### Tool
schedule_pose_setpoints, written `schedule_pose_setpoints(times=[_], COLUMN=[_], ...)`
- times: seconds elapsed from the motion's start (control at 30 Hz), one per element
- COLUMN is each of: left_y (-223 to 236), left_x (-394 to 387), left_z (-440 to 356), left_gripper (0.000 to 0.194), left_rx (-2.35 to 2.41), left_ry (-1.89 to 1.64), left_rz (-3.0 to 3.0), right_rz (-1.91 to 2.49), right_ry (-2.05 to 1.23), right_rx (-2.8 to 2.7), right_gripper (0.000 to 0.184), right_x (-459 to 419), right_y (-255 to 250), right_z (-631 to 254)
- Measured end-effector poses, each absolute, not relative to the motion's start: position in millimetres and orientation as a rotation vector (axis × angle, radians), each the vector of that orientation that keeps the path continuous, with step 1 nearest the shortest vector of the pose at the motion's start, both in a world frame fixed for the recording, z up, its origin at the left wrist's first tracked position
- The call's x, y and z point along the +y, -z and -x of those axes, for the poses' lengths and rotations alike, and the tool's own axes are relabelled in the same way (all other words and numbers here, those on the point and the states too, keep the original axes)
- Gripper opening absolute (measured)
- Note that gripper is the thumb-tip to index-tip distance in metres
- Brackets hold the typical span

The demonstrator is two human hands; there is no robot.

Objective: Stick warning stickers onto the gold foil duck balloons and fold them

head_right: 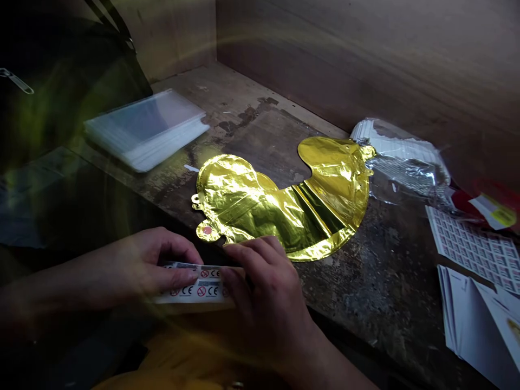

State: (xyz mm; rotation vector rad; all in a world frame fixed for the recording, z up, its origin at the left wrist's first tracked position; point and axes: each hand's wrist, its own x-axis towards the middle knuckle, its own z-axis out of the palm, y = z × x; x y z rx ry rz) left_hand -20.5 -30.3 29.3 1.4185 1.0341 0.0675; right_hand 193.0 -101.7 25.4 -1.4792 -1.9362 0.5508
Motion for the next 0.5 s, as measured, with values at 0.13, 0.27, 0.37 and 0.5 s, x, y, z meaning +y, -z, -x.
schedule_pose_setpoints(times=[0.13, 0.27, 0.37, 0.5], left_y=[-26, -25, -24, -24], left_x=[-31, -30, -30, -28], left_z=[20, 20, 20, 21], left_gripper=[0.02, 0.02, 0.021, 0.025], left_rx=[1.007, 0.998, 0.986, 0.974], left_ry=[-0.07, -0.071, -0.088, -0.068], left_rz=[-1.408, -1.412, -1.39, -1.347], right_rz=[1.398, 1.439, 1.416, 1.304], right_ry=[-0.554, -0.681, -0.632, -0.414], right_rx=[-2.031, -1.966, -1.958, -2.032], right_gripper=[0.013, 0.008, 0.01, 0.013], right_x=[-99, -100, -101, -100], right_y=[-22, -20, -22, -21], right_z=[-188, -183, -181, -181])
